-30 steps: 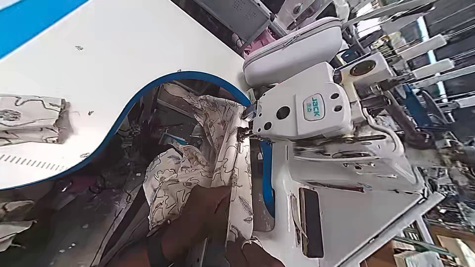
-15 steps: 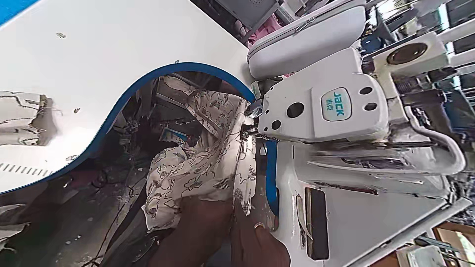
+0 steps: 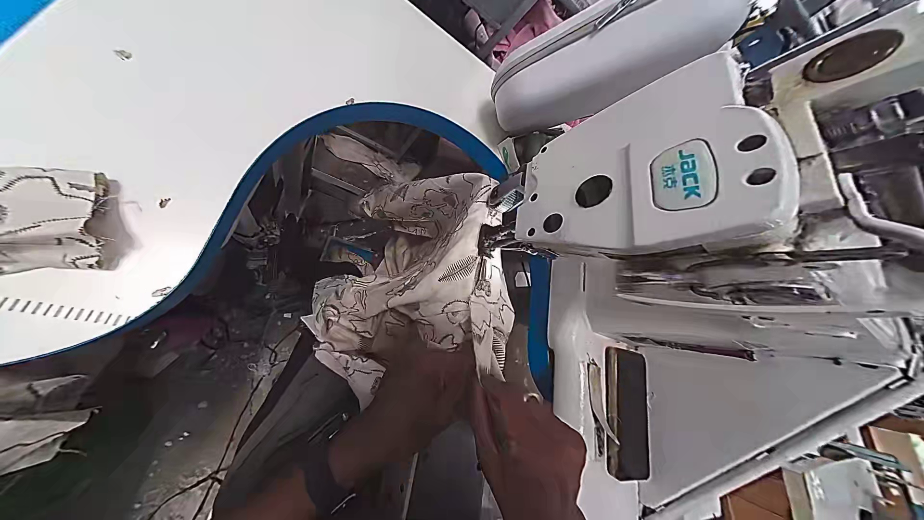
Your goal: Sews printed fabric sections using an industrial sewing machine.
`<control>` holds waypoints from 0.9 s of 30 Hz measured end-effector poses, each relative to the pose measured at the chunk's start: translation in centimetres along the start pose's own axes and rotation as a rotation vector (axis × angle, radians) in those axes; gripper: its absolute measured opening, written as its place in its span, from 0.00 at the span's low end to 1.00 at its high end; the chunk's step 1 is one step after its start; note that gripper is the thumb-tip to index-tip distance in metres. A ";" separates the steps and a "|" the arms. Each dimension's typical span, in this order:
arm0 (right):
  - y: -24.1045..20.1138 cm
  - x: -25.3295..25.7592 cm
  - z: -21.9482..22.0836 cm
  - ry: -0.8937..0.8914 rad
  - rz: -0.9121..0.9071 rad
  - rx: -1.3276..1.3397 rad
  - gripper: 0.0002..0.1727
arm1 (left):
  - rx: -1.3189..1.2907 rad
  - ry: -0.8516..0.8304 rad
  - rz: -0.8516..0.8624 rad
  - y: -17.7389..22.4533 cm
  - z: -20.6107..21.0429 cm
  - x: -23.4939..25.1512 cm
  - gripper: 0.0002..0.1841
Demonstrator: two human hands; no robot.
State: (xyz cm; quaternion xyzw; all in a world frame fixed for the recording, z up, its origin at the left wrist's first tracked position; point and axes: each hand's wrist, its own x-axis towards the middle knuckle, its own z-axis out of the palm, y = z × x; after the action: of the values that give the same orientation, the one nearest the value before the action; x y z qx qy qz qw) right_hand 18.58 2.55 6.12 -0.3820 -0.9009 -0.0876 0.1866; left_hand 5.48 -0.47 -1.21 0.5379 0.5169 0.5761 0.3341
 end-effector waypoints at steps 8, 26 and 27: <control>0.7 2.1 3.5 0.134 -0.047 -0.075 0.13 | 0.075 0.262 -0.067 -0.8 1.4 3.1 0.16; 0.2 -4.7 -6.5 -0.648 -0.145 0.249 0.09 | 0.338 0.104 0.113 1.2 1.3 -4.1 0.14; 0.1 -4.3 -6.4 -0.670 -0.140 0.223 0.09 | 0.335 0.124 0.112 1.0 1.5 -3.7 0.15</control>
State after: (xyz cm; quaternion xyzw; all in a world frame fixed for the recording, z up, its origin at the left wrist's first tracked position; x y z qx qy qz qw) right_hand 23.11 -2.10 10.29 -0.3043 -0.9400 0.1286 -0.0849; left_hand 7.83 -3.81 -1.39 0.5776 0.5943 0.5317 0.1748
